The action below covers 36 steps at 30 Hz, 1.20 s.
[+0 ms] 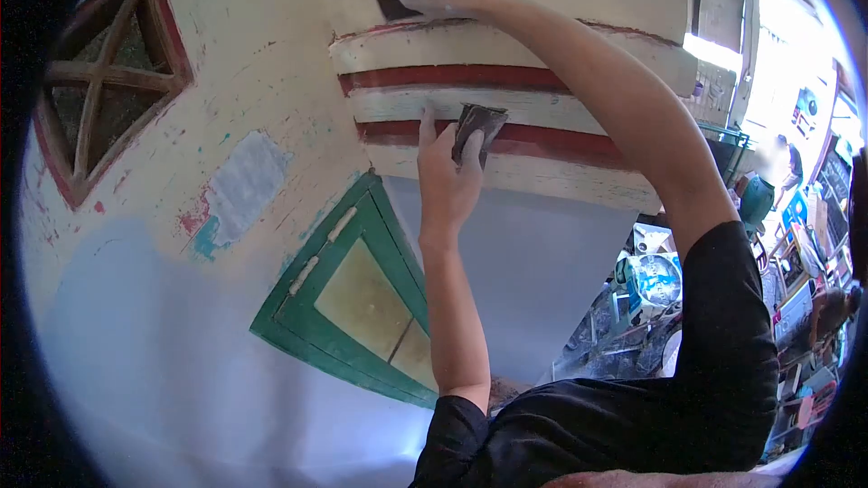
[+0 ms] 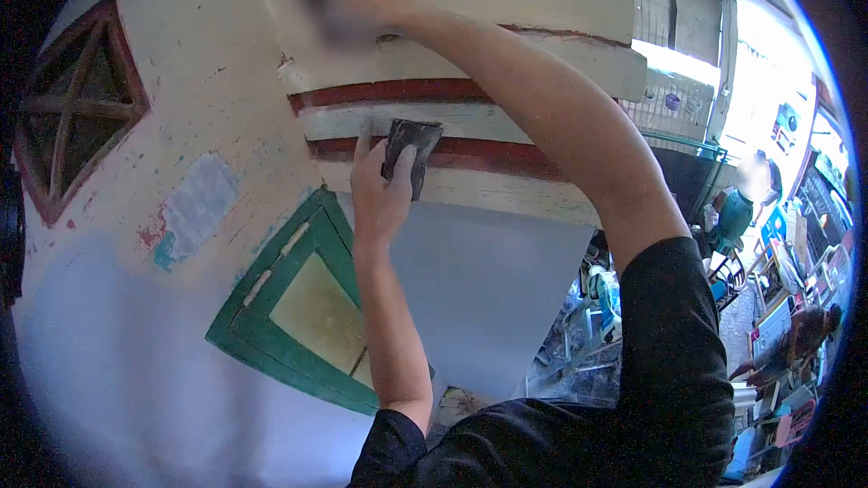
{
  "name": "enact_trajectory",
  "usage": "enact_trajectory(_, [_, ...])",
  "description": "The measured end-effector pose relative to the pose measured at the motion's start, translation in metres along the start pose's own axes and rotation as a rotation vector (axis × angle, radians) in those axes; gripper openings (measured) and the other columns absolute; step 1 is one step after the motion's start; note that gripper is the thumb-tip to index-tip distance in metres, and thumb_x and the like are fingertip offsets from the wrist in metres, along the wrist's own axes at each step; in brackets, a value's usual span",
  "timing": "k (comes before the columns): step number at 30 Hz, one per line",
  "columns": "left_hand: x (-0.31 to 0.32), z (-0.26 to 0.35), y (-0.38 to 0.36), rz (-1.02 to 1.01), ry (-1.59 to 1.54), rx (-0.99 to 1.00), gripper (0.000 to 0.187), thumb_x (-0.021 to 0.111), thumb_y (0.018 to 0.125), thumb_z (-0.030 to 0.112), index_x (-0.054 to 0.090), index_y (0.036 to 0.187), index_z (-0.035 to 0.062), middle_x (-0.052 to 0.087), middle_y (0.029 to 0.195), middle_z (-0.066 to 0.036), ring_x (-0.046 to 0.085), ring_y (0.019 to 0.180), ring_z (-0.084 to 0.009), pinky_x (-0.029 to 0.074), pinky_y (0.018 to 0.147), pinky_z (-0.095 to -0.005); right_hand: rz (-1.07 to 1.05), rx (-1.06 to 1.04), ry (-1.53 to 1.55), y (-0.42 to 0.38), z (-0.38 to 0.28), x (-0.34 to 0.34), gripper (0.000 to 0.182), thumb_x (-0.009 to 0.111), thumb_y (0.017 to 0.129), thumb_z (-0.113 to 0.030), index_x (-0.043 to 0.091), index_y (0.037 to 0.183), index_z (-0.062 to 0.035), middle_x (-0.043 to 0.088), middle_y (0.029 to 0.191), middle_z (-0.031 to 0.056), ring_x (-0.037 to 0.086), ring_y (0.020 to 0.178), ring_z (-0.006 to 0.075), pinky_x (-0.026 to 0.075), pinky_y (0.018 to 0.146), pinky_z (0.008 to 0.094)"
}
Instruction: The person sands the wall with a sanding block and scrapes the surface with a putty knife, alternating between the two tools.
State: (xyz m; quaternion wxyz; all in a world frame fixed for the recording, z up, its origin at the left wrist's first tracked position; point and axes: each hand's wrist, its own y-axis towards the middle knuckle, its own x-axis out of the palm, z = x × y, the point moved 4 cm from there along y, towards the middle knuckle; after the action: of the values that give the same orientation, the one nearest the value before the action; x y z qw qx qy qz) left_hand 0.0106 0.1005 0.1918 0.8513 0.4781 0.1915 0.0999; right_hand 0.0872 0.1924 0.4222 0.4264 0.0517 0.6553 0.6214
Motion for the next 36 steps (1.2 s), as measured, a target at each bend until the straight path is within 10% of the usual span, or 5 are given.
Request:
enact_trajectory(11, [0.022,0.002,-0.005,0.003,-0.082,-0.063,0.030,0.061,0.099,0.018,0.070,0.117,-0.0043,0.044,0.152,-0.031,0.044,0.142,-0.0407,0.038,0.114,-0.0456,0.043,-0.024,-0.183,-0.030,0.001,-0.041,0.037,0.073,0.088,-0.028,0.065,0.108,0.0018,0.070,0.094,0.0265,0.069,0.094,0.0434,0.052,0.086,0.0512])
enact_trajectory(21, [-0.056,-0.028,0.022,0.733,0.120,-0.166,0.034,0.064,0.100,0.025,0.070,0.104,-0.0083,0.074,0.089,-0.022,0.072,0.077,-0.0384,0.054,0.069,-0.0430,0.209,0.110,-0.148,-0.079,-0.034,-0.127,0.039,0.070,0.095,-0.027,0.064,0.122,0.0015,0.074,0.090,0.0192,0.073,0.082,0.0332,0.055,0.075,0.0423])
enact_trajectory(24, [-0.074,-0.032,0.073,0.723,0.241,-0.078,0.029,0.057,0.103,0.016,0.070,0.114,-0.0075,0.075,0.094,-0.024,0.073,0.087,-0.0390,0.054,0.076,-0.0443,0.286,0.297,-0.073,-0.121,-0.078,-0.180,0.017,0.071,0.092,-0.012,0.066,0.096,0.0033,0.068,0.078,0.0208,0.070,0.087,0.0322,0.053,0.076,0.0394])
enact_trajectory(26, [-0.063,-0.058,0.109,0.598,0.424,-0.107,0.033,0.052,0.105,0.016,0.066,0.121,-0.0084,0.073,0.103,-0.027,0.070,0.100,-0.0437,0.053,0.088,-0.0490,0.285,0.285,-0.174,-0.161,-0.061,-0.190,0.035,0.071,0.097,-0.021,0.064,0.123,0.0006,0.074,0.106,0.0193,0.073,0.099,0.0279,0.057,0.088,0.0381])
enact_trajectory(36, [0.079,0.061,0.091,0.545,0.112,0.185,0.046,0.048,0.096,-0.001,0.046,0.139,-0.0143,0.046,0.148,-0.034,0.036,0.144,-0.0491,0.024,0.124,-0.0526,0.875,0.675,0.027,-0.326,-0.083,-0.265,0.020,0.074,0.096,-0.012,0.066,0.110,-0.0013,0.072,0.099,0.0053,0.066,0.087,0.0087,0.052,0.075,0.0226])
